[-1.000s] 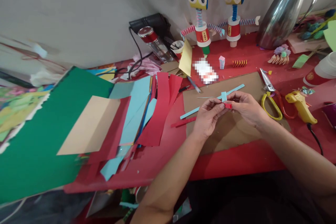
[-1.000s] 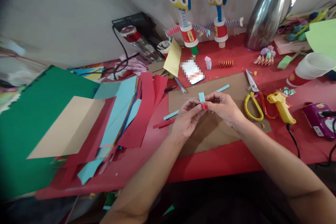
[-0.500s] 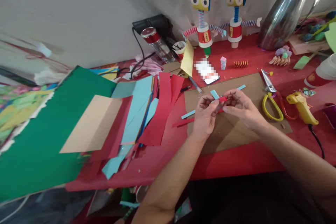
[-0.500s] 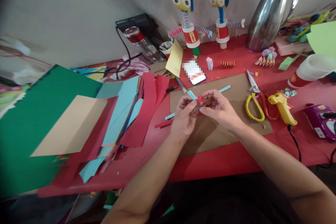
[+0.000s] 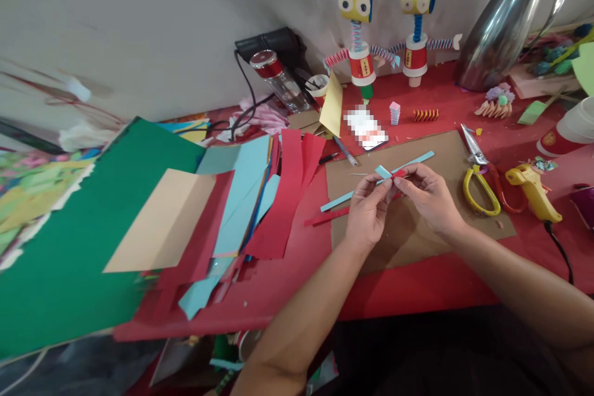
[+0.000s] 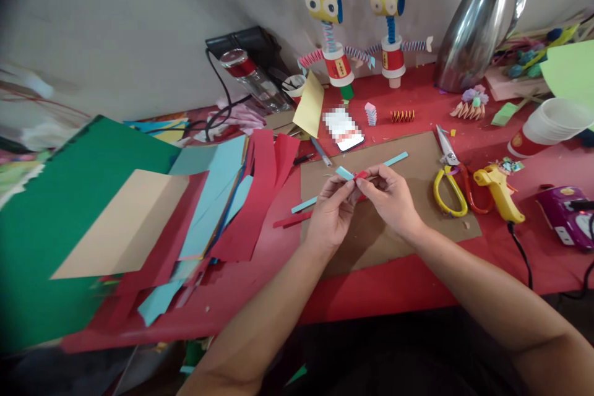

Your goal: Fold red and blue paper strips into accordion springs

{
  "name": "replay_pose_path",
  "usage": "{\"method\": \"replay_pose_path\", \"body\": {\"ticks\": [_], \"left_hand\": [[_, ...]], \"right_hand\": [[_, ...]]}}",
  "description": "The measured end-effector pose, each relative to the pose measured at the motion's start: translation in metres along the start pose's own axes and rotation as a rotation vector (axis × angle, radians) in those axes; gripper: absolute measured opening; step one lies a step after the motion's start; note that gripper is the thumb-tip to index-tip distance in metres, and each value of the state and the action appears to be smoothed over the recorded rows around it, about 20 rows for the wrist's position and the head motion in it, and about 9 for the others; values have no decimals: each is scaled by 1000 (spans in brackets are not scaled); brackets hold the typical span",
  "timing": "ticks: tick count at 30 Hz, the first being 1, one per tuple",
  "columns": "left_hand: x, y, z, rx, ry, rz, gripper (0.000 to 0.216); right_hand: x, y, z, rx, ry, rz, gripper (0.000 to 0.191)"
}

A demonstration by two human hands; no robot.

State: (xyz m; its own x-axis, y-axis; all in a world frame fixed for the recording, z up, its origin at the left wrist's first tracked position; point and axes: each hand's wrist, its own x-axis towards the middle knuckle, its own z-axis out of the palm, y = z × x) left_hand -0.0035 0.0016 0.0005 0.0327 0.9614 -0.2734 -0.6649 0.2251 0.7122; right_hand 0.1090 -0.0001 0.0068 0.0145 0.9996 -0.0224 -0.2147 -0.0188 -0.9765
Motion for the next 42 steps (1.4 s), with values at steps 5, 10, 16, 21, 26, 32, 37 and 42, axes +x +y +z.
{"method": "replay_pose_path", "body": {"ticks": [5, 10, 16, 21, 26, 32, 37, 42], "left_hand": [[2, 0, -3, 25, 25, -56, 15], [3, -1, -4, -20, 59, -60, 15], [2, -1, -2, -41, 81, -72, 15], [0, -6, -1, -12, 93, 14, 14], [-3, -9, 2, -54, 128, 7, 15], [-5, -9, 3, -105, 130, -45, 14], [-4, -5, 3, -135, 90, -118, 12], [-2, -4, -2, -129, 96, -196, 8]], "right_hand": [[3, 2, -3, -38, 10, 29, 23], [4, 4, -5, -42, 9, 20, 22], [3, 5, -6, -86, 5, -32, 15], [1, 4, -3, -60, -7, -22, 15], [-5, 4, 1, -163, 99, -30, 18], [-7, 12, 6, 26, 97, 5, 15], [1, 6, -2, 90, 71, 81, 13], [10, -2, -15, 105, -75, 221, 14]]}}
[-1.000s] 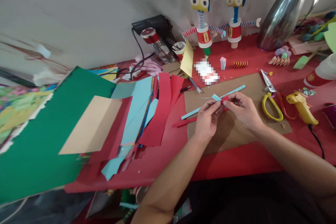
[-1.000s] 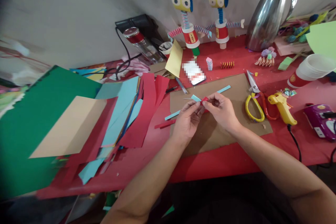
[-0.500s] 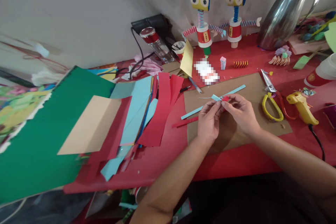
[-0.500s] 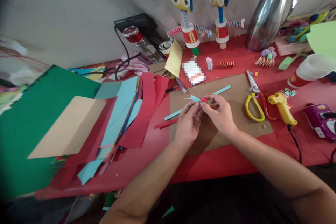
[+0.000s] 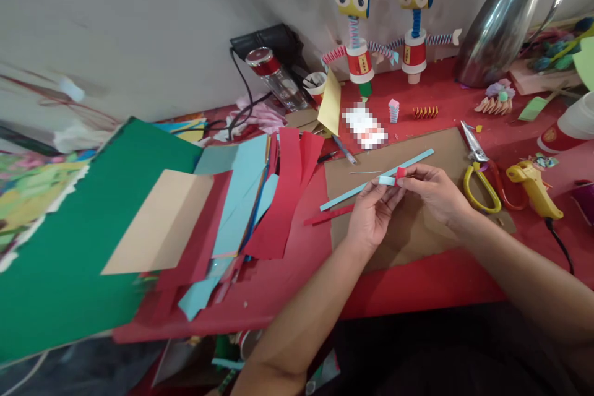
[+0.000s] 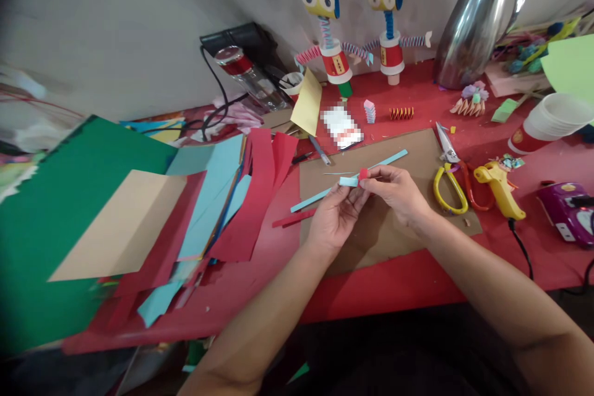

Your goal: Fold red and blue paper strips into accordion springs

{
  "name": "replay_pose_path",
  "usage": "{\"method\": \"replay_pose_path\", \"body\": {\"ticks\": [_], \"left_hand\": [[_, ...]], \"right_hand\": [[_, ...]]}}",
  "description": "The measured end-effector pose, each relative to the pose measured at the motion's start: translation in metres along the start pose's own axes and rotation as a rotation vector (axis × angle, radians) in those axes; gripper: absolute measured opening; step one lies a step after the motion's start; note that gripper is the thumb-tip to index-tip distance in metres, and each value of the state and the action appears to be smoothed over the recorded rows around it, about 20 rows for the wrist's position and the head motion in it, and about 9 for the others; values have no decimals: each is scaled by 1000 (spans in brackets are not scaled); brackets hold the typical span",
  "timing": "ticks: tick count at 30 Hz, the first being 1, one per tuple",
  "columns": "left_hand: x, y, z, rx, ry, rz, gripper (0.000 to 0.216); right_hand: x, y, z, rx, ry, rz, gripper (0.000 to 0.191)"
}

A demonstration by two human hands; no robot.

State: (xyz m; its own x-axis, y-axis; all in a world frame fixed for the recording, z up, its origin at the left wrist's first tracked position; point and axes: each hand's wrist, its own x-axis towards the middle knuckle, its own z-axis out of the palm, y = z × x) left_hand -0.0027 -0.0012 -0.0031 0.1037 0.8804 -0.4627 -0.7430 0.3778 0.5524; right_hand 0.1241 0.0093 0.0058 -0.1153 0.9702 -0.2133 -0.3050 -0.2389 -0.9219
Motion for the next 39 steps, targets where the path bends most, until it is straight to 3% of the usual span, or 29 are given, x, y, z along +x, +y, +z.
{"method": "replay_pose_path", "body": {"ticks": [6, 13, 21, 26, 30, 39], "left_hand": [[1, -1, -2, 14, 8, -14, 16], [-1, -2, -2, 75, -95, 2, 15], [1, -1, -1, 134, -67, 48, 16], [3, 1, -1, 134, -69, 100, 13], [2, 2, 2, 107, -44, 133, 14], [0, 3, 1, 131, -34, 169, 14]], "right_hand": [[1, -5, -3, -20, -56, 52, 19], [1, -7, -5, -121, -60, 4, 17], [-1, -6, -4, -156, -52, -37, 22], [-2, -7, -4, -194, -105, -126, 17], [-5, -8, -3, -186, -160, -131, 24], [-4, 2, 2, -134, -5, -164, 25]]}}
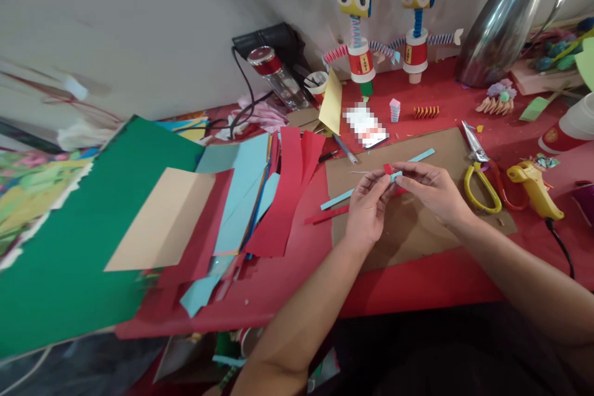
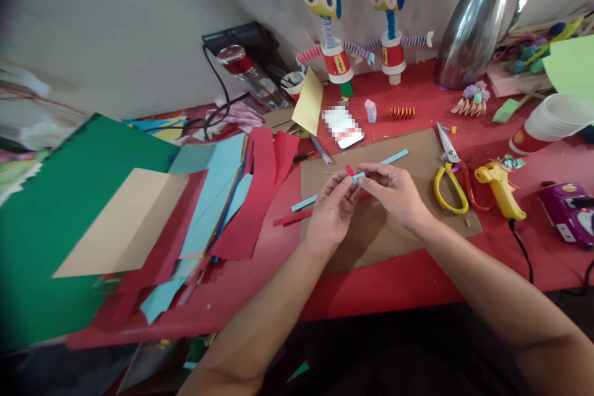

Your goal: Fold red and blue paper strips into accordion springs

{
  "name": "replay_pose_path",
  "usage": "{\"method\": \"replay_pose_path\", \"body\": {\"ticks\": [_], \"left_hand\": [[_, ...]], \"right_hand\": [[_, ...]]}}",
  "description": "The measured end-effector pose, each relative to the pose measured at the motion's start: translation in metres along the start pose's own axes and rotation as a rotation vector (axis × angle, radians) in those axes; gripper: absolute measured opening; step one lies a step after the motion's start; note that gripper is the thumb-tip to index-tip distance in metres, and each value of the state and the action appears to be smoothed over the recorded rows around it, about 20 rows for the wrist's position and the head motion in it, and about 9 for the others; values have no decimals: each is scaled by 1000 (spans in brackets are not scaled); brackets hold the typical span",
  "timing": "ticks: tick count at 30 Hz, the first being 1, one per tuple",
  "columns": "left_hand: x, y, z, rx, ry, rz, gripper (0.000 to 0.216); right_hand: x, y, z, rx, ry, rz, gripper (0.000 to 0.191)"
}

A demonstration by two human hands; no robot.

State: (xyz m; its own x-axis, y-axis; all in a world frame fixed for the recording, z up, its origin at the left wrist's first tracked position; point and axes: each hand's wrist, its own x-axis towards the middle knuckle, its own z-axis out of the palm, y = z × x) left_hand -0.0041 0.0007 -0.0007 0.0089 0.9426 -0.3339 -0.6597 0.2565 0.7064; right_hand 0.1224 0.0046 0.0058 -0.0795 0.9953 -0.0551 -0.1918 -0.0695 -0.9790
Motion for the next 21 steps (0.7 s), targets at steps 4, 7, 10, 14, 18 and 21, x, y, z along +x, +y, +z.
{"method": "replay_pose_path", "body": {"ticks": [4, 7, 10, 14, 18, 21], "left_hand": [[1, 1, 0, 82, 7, -4, 16], [1, 1, 0, 95, -3, 23, 10], [0, 0, 1, 86, -3, 47, 8], [-1, -2, 2, 50, 34, 80, 7], [-4, -6, 5, 6, 53, 77, 12], [-4, -5, 5, -23, 41, 21, 11]], "right_hand": [[0, 0, 0, -51, 43, -52, 21], [0, -1, 0, -49, 51, -47, 24], [-2, 0, 3, -15, 58, -29, 26], [-6, 4, 11, 9, 85, -27, 23], [-7, 8, 17, 44, 165, -29, 26], [-6, 7, 14, 65, 174, -11, 25]]}}
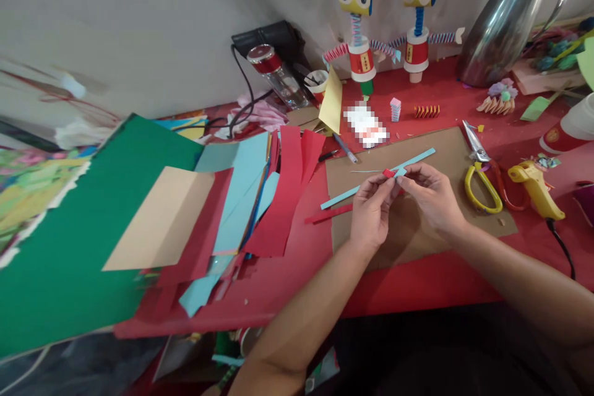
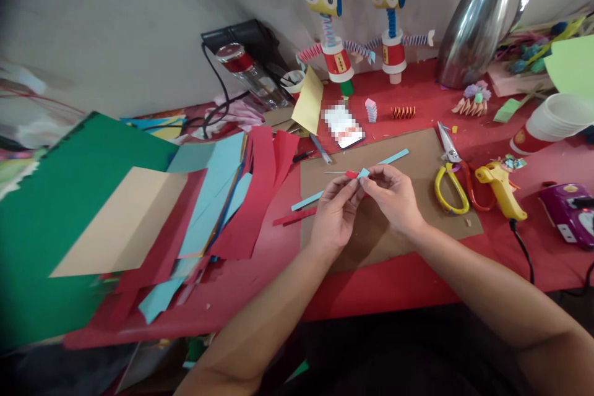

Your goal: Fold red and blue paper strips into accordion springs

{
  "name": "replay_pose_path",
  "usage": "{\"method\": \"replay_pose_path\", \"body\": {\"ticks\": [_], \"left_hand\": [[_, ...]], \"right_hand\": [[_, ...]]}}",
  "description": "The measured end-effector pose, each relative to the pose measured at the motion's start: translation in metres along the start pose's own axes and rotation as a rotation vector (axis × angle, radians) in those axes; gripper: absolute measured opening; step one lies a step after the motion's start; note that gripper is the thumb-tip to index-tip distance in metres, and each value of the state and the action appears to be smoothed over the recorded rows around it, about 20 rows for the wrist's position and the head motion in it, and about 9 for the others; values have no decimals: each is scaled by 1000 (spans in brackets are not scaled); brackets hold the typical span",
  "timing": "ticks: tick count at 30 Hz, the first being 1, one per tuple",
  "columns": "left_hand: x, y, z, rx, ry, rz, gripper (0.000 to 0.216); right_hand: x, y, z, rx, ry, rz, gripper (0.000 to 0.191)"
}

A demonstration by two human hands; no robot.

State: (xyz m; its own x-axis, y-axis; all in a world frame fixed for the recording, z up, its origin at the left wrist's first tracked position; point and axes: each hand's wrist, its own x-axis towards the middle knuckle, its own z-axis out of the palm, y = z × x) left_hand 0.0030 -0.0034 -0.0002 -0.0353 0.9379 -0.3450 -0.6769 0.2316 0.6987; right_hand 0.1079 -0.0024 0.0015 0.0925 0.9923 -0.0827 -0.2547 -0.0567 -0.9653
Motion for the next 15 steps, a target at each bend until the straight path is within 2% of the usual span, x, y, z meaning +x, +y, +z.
{"method": "replay_pose_path", "body": {"ticks": [5, 15], "left_hand": [[5, 3, -5, -33, -37, -109, 9], [5, 2, -8, -23, -54, -110, 11]], "right_hand": [[6, -4, -8, -22, -81, 63, 21], [3, -8, -5, -16, -87, 48, 23]]}}
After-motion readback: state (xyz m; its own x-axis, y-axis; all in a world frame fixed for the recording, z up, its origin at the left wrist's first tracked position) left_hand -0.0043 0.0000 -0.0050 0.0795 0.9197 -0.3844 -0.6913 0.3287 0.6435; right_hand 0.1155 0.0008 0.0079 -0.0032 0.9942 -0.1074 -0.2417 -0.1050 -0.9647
